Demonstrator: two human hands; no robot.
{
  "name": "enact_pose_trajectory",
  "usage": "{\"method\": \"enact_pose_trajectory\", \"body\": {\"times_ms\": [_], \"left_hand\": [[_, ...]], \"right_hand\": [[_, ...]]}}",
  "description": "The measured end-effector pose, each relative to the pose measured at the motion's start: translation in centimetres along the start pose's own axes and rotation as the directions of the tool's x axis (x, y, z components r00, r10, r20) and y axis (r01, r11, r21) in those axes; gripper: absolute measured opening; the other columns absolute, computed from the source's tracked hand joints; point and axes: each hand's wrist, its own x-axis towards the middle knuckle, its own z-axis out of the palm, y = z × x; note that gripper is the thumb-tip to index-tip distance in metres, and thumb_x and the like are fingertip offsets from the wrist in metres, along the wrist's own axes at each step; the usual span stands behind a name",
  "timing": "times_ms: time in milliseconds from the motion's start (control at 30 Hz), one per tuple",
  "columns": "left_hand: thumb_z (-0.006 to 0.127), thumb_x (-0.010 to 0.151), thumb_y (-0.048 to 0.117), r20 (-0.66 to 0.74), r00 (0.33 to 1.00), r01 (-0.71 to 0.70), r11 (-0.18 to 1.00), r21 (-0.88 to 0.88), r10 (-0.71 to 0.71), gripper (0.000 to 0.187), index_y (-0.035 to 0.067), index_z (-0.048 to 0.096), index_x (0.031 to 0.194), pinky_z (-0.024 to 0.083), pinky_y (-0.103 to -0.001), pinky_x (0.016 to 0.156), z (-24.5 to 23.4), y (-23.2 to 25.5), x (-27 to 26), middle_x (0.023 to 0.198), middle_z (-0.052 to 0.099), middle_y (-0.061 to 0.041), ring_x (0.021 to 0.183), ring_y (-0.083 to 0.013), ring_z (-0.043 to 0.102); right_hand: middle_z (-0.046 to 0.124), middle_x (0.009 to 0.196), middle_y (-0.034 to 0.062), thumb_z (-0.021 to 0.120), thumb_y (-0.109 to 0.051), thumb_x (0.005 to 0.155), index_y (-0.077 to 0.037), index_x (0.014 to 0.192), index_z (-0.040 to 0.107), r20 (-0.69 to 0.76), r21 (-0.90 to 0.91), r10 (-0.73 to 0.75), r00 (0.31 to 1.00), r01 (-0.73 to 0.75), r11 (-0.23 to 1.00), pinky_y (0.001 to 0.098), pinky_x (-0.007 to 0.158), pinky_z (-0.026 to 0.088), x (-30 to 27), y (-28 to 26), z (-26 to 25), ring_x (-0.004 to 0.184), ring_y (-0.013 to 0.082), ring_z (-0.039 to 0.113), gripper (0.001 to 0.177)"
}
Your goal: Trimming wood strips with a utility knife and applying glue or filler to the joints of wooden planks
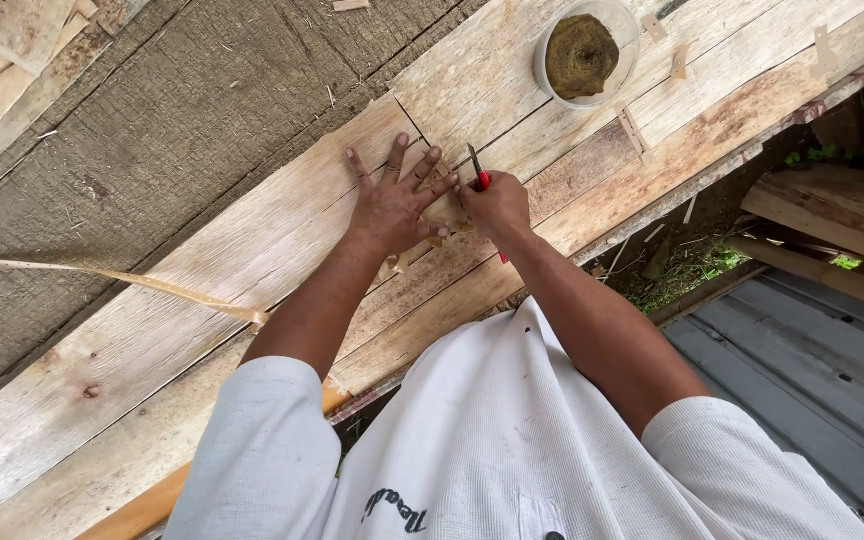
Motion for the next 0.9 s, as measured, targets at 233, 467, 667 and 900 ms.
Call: {"method": "enact_pose_trajectory", "body": {"times_ms": [233, 467, 667, 900], "left_hand": [[0.066, 0.069, 0.085, 0.071, 0.997, -0.019, 0.999, 0.036, 0.017, 0.107, 0.056, 0.017, 0.16, 0.008, -0.095, 0.106, -1.5, 0.3, -0.6, 0.175, -0.002, 0.012, 0.158, -0.0391, -0.012], [0.071, 0.072, 0.077, 0.104, 0.994, -0.02, 0.998, 0.053, 0.015, 0.11, 0.054, 0.012, 0.162, 0.01, -0.096, 0.104, -1.4, 0.6, -0.4, 0.175, -0.008, 0.008, 0.156, -0.0416, -0.016], [0.075, 0.073, 0.071, 0.118, 0.993, -0.02, 0.997, 0.073, 0.011, 0.111, 0.055, 0.011, 0.161, 0.01, -0.096, 0.103, -0.6, 0.5, 0.2, 0.174, -0.013, 0.008, 0.156, -0.0418, -0.02], [0.075, 0.073, 0.07, 0.088, 0.996, -0.02, 0.995, 0.095, 0.011, 0.108, 0.055, 0.014, 0.16, 0.012, -0.095, 0.104, -0.7, 0.4, -0.4, 0.175, -0.011, 0.009, 0.157, -0.0416, -0.016]], "right_hand": [[0.067, 0.055, -0.0009, 0.074, -0.042, 0.08, -0.024, 0.082, 0.077, 0.032, -0.034, 0.044, 0.999, -0.043, 0.999, 0.0317, 0.075, 0.056, -2.0, -1.7, -1.3, 0.067, 0.0192, 0.075, 0.018], [0.069, 0.064, 0.005, 0.072, -0.041, 0.083, -0.02, 0.085, 0.076, 0.074, -0.119, 0.006, 0.997, 0.003, 0.993, 0.037, 0.079, 0.057, 0.2, -0.7, -0.8, 0.077, 0.0263, 0.075, 0.021], [0.074, 0.093, 0.0191, 0.069, -0.035, 0.088, -0.008, 0.101, 0.076, 0.164, -0.352, -0.121, 0.979, 0.173, 0.92, 0.052, 0.089, 0.058, 1.9, -1.2, -0.4, 0.104, 0.0412, 0.073, 0.031], [0.074, 0.094, 0.0248, 0.063, -0.027, 0.087, -0.002, 0.101, 0.076, 0.214, -0.488, -0.195, 0.957, 0.277, 0.828, 0.053, 0.087, 0.059, 1.9, -0.1, -1.4, 0.103, 0.0454, 0.072, 0.031]]}}
